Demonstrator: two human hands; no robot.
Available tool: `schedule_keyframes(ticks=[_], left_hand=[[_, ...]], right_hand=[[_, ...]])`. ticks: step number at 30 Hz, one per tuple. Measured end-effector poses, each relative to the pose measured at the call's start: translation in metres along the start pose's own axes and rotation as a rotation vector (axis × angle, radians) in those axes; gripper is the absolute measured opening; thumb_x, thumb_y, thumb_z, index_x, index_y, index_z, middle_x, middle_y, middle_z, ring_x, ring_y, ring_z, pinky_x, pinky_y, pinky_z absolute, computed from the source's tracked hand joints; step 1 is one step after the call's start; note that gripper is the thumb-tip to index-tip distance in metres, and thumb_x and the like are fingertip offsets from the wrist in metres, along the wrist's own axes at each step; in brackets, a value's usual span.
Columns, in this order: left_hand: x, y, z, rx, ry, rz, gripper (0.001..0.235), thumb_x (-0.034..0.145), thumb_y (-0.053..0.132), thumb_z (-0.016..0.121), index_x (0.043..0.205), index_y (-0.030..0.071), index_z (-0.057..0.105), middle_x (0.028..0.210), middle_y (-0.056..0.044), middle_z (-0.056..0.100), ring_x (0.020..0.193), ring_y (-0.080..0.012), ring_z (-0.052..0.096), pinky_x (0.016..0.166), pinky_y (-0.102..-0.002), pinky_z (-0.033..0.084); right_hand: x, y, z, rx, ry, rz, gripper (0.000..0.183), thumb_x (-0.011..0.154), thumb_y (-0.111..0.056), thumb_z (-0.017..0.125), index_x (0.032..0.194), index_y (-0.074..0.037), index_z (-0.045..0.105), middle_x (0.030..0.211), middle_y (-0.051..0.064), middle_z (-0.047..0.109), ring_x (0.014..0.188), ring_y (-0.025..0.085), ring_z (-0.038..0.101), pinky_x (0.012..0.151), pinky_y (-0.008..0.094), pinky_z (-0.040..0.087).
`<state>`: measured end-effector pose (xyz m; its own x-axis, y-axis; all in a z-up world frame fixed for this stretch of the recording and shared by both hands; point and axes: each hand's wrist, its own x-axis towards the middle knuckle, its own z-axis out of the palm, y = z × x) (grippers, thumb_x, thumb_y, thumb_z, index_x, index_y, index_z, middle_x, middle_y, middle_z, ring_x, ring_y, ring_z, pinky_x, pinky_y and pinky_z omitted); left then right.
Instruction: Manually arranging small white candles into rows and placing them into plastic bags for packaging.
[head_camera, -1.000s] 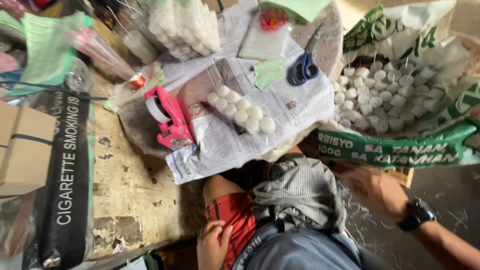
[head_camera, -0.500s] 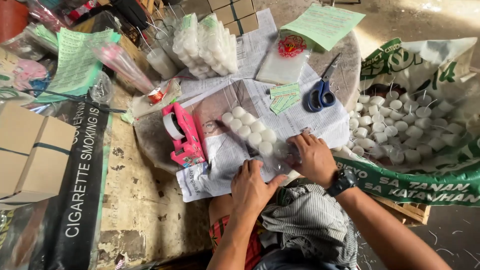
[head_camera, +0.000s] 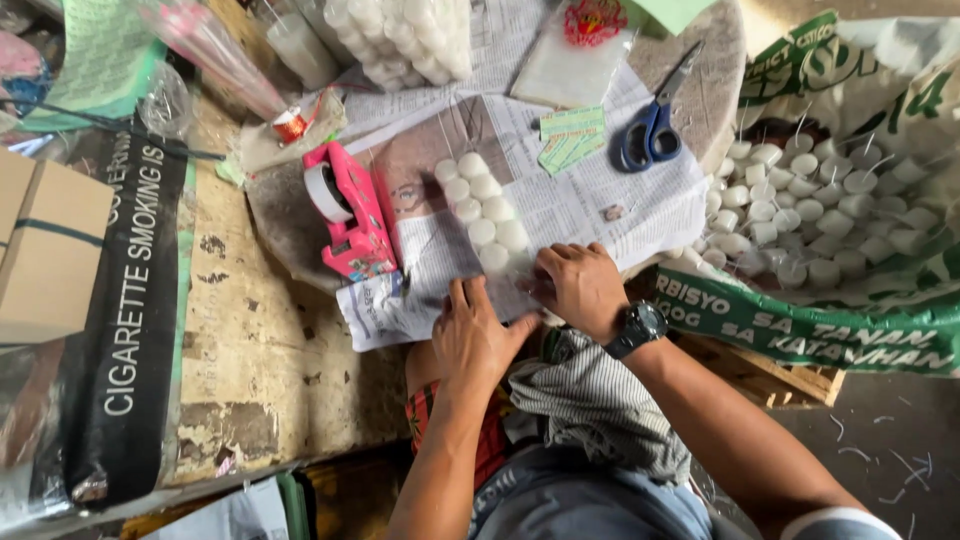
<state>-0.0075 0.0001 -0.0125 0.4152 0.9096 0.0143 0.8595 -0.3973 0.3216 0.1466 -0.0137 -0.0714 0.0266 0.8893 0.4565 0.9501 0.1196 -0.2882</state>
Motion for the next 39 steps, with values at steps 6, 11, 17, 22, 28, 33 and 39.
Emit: schedule_keyframes(ticks=[6,11,17,22,28,33,39], left_hand=[[0.002,-0.025,0.02,0.089,0.133,0.015,0.032,0.081,0.032,0.048,0.105,0.012,0.045,0.096,-0.005,0.047,0.085,-0.0239,0.057,0.066,-0.036,0.048],[0.006,-0.028,0.017,0.095,0.135,0.022,0.032,0.081,0.033,0.05,0.102,0.01,0.048,0.093,-0.008,0.049,0.084,-0.0248,0.059,0.066,-0.037,0.049],[0.016,-0.031,0.013,0.072,0.133,0.036,0.022,0.08,0.027,0.054,0.094,0.011,0.048,0.087,-0.006,0.051,0.082,-0.0256,0.059,0.066,-0.038,0.049],[0.021,-0.03,0.013,0.052,0.065,-0.022,0.033,0.072,0.037,0.06,0.093,0.016,0.046,0.089,-0.002,0.051,0.085,-0.0239,0.059,0.069,-0.04,0.048],[0.021,-0.021,0.006,-0.023,0.138,-0.045,0.044,0.067,0.039,0.064,0.097,0.013,0.044,0.087,-0.005,0.05,0.081,-0.0267,0.059,0.063,-0.042,0.049],[0.022,-0.021,0.015,-0.008,0.248,-0.059,0.059,0.064,0.043,0.065,0.107,0.01,0.041,0.09,-0.008,0.049,0.08,-0.0289,0.06,0.063,-0.044,0.05],[0.026,-0.021,0.012,0.022,0.184,-0.083,0.052,0.064,0.045,0.064,0.096,0.01,0.044,0.087,-0.006,0.05,0.077,-0.0264,0.061,0.061,-0.041,0.051]], right_hand=[[-0.002,-0.007,0.002,-0.037,-0.027,0.033,0.026,0.066,-0.036,0.064,0.076,-0.016,0.05,0.064,0.0,0.052,0.066,0.022,0.059,0.058,0.034,0.042],[0.002,-0.024,-0.008,-0.103,-0.09,0.017,0.031,0.067,-0.041,0.063,0.077,-0.014,0.051,0.067,0.002,0.054,0.068,0.024,0.059,0.061,0.037,0.042],[0.003,-0.017,0.01,-0.129,-0.053,-0.008,0.019,0.071,-0.036,0.058,0.073,-0.018,0.053,0.064,-0.001,0.053,0.067,0.021,0.06,0.06,0.034,0.042],[0.001,-0.023,0.003,-0.107,-0.018,0.01,0.014,0.075,-0.03,0.055,0.073,-0.017,0.053,0.062,0.0,0.052,0.065,0.021,0.059,0.059,0.033,0.042],[-0.01,-0.031,-0.004,-0.14,-0.122,0.065,0.015,0.074,-0.03,0.053,0.077,-0.016,0.051,0.064,-0.001,0.052,0.066,0.022,0.059,0.058,0.035,0.041],[-0.013,-0.035,0.002,-0.107,-0.086,0.049,0.016,0.074,-0.031,0.054,0.075,-0.016,0.05,0.063,0.0,0.051,0.066,0.023,0.059,0.058,0.034,0.04],[-0.006,-0.042,-0.019,-0.089,-0.085,0.117,0.033,0.069,-0.042,0.06,0.079,-0.013,0.05,0.067,0.004,0.052,0.07,0.025,0.058,0.061,0.038,0.041]])
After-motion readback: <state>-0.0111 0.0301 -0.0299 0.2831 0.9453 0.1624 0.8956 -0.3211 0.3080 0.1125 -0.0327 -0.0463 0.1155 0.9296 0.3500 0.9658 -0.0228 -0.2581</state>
